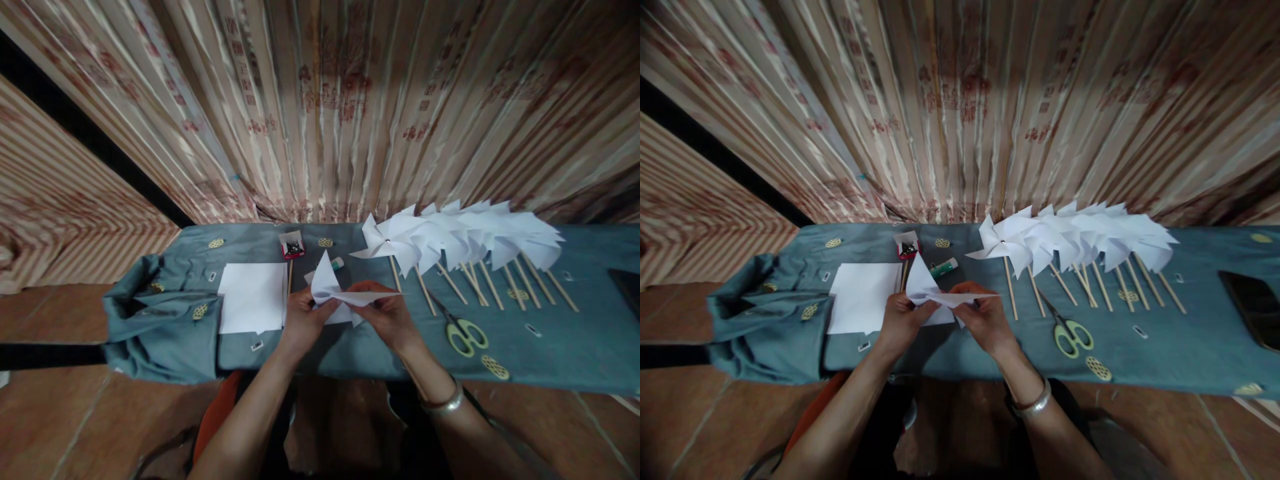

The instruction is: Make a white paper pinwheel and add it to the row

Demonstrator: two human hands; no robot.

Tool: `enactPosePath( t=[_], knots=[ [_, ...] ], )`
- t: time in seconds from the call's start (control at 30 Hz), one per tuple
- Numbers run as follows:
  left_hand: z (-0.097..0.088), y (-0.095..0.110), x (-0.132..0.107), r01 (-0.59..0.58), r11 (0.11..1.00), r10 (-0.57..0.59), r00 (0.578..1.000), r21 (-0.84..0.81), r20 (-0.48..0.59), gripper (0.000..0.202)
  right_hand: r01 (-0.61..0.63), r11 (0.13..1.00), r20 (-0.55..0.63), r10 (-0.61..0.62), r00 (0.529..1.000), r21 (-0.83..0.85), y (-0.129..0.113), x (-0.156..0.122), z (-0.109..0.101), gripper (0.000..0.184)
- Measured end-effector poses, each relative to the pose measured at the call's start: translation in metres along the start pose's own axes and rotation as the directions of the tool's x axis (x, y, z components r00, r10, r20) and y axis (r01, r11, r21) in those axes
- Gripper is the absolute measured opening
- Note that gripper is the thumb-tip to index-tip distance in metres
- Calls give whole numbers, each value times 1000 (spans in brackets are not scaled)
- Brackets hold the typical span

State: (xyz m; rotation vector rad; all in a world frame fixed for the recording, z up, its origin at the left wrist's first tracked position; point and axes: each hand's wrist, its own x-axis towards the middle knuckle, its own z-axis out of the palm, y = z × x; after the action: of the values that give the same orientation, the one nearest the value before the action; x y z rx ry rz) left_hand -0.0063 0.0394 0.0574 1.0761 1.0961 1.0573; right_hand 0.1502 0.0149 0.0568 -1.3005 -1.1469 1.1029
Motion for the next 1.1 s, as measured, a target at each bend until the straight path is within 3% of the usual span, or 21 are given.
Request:
enactPosePath(
  t=[0.3, 0.47, 0.7, 0.9, 0.97, 1.03, 1.1],
  knots=[
    [1, 0, -2, 26, 998, -26, 1000, -49, 12, 27, -58, 998, 37, 59, 998, -6, -3, 0, -4, 24],
    [0, -1, -3, 16, 998, -14, 1000, -68, 26, 28, 7, 996, 9, -6, 1000, -89, -3, -2, -3, 16],
    [0, -9, -7, 147, 972, -136, 988, -185, 71, 39, 69, 985, -1, -70, 998, -161, -1, -7, -1, 17],
    [-11, -5, -7, 175, 970, -152, 978, -170, 141, 51, -28, 999, -64, 25, 998, -38, 4, -9, 0, 25],
    [-25, -3, 1, 113, 987, -99, 987, -110, 123, 54, -49, 999, -90, 49, 995, -6, 3, -8, -4, 27],
    [-43, -5, 13, -44, 988, 49, 998, 151, -27, 43, -41, 999, -108, 40, 993, -10, 2, -7, -8, 27],
    [-60, -11, 26, -159, 836, 237, 968, 525, -84, 27, -19, 999, -102, 16, 995, -30, 0, -8, -13, 26]
  ],
)
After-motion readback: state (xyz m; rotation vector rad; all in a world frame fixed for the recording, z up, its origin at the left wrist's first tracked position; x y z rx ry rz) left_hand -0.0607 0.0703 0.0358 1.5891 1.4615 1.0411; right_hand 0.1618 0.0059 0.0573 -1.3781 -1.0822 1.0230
